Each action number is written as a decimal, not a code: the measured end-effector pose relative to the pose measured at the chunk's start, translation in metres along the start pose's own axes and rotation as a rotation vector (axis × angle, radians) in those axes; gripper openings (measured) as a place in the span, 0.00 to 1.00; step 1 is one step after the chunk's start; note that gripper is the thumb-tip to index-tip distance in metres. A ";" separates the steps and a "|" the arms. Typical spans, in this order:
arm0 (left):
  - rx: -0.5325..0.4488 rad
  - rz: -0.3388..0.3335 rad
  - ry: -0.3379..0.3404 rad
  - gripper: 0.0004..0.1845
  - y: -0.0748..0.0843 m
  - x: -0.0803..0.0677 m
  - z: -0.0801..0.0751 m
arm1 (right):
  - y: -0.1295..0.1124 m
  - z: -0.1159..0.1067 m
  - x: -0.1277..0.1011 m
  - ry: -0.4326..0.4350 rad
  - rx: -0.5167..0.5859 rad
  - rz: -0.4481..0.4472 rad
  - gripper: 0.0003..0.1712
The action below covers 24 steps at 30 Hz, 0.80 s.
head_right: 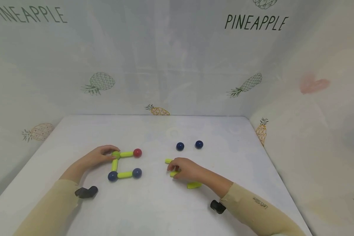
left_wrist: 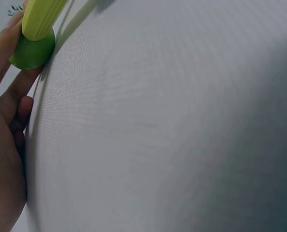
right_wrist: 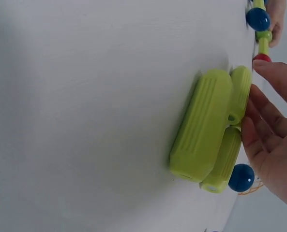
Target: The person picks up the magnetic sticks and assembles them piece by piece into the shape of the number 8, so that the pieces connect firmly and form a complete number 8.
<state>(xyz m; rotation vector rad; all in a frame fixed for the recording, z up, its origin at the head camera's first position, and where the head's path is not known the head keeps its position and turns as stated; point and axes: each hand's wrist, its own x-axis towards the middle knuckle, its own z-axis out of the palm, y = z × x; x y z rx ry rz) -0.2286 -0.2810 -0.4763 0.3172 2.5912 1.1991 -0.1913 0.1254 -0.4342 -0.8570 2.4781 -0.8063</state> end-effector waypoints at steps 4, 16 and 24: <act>-0.005 0.002 -0.002 0.22 0.001 0.000 0.000 | 0.004 0.001 -0.001 0.000 -0.004 -0.014 0.15; -0.009 0.019 -0.003 0.20 -0.002 0.002 0.000 | 0.008 0.005 -0.002 -0.005 -0.074 -0.042 0.15; -0.006 0.013 -0.001 0.20 -0.004 0.004 0.001 | 0.010 0.007 -0.001 0.007 -0.096 -0.060 0.14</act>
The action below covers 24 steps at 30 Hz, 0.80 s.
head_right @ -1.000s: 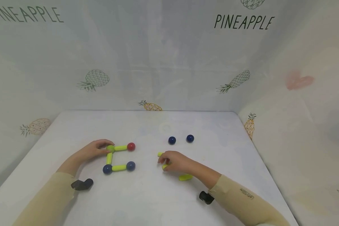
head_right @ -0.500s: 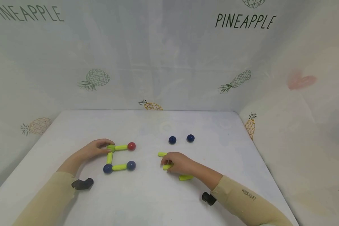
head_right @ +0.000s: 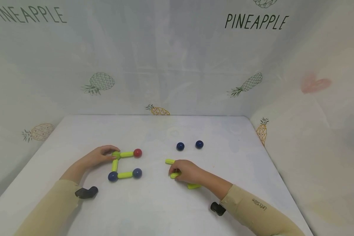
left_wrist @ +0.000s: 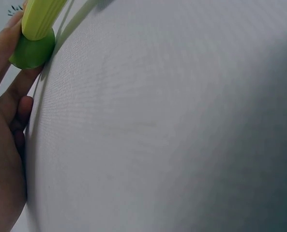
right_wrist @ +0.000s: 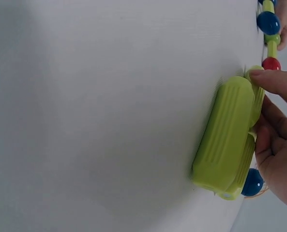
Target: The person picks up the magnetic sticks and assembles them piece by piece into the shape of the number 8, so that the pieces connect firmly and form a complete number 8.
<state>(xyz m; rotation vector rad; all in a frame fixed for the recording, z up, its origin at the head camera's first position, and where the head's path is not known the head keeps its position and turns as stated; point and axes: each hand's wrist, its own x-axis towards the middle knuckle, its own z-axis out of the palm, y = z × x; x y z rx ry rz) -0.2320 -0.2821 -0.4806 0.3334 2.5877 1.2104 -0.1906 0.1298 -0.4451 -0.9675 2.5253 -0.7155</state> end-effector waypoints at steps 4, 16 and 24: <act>0.009 0.001 0.006 0.20 -0.001 0.000 0.000 | -0.002 0.000 0.001 0.002 0.023 -0.004 0.14; -0.018 0.011 0.000 0.21 0.003 -0.003 0.000 | -0.016 -0.004 0.019 0.017 0.097 -0.053 0.13; -0.022 0.013 -0.004 0.21 0.007 -0.004 0.000 | -0.031 -0.005 0.031 0.020 0.163 -0.058 0.14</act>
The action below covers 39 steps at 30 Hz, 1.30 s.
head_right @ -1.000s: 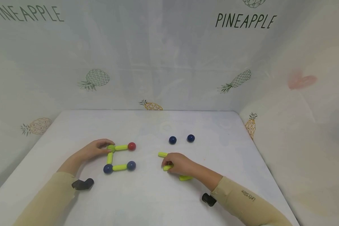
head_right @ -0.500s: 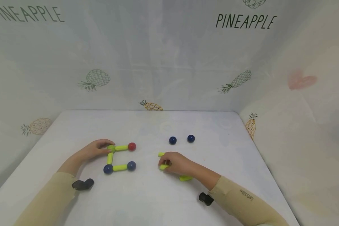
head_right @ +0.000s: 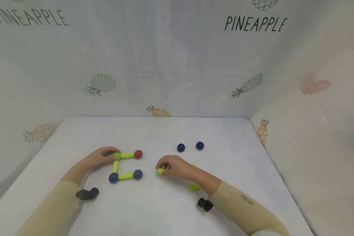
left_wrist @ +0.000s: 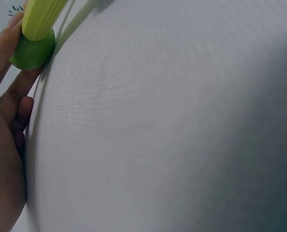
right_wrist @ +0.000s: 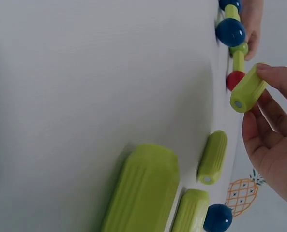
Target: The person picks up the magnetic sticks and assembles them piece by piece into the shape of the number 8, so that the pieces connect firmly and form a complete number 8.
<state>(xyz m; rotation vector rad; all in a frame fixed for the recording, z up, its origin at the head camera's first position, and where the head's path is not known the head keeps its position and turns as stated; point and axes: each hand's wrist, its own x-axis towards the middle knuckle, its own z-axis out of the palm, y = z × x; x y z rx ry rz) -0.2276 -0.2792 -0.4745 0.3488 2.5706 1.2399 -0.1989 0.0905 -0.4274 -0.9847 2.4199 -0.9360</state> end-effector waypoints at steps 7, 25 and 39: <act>0.000 -0.006 0.001 0.22 -0.004 0.000 0.000 | -0.005 0.003 0.015 -0.005 0.040 -0.027 0.15; 0.002 0.002 -0.001 0.22 -0.003 0.001 0.000 | -0.024 0.009 0.053 0.008 0.113 -0.073 0.14; -0.028 0.009 -0.006 0.22 -0.005 0.003 0.000 | -0.028 0.018 0.075 0.026 0.194 -0.043 0.14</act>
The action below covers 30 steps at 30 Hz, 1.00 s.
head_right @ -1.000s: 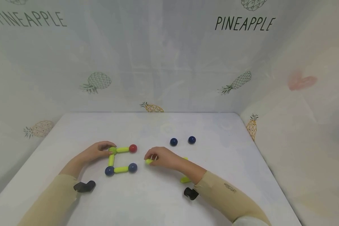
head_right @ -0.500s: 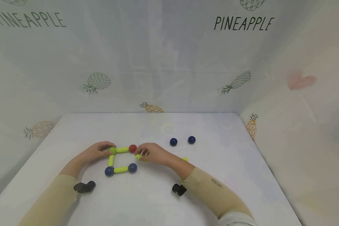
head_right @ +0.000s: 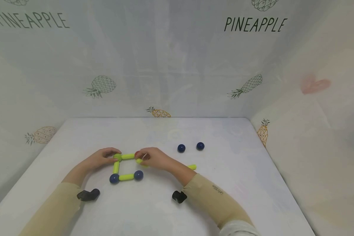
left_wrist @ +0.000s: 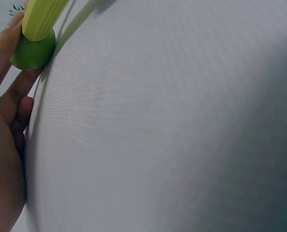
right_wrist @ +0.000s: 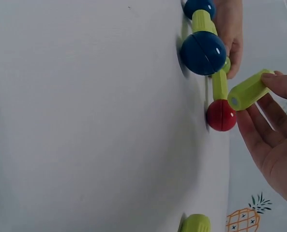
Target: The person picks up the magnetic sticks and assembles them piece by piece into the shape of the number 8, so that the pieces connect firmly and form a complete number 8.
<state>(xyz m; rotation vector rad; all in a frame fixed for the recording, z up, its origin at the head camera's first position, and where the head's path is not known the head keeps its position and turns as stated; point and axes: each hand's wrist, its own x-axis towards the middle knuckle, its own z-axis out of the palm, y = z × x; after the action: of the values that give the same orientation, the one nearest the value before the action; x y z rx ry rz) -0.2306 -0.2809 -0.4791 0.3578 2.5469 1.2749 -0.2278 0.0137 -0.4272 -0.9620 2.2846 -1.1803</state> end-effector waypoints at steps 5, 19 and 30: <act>-0.003 0.013 -0.004 0.22 -0.003 0.002 0.000 | 0.000 0.004 0.005 0.020 0.041 0.016 0.13; 0.014 0.004 0.002 0.23 -0.003 0.001 0.000 | 0.000 0.011 0.010 0.078 0.133 0.062 0.13; 0.019 0.001 0.003 0.23 -0.003 0.001 0.000 | 0.019 0.023 0.021 0.127 0.208 0.135 0.14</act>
<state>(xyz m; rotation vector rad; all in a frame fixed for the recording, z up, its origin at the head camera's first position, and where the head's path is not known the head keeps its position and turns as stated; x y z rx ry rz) -0.2323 -0.2825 -0.4814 0.3608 2.5630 1.2534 -0.2354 -0.0063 -0.4563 -0.6635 2.2275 -1.4219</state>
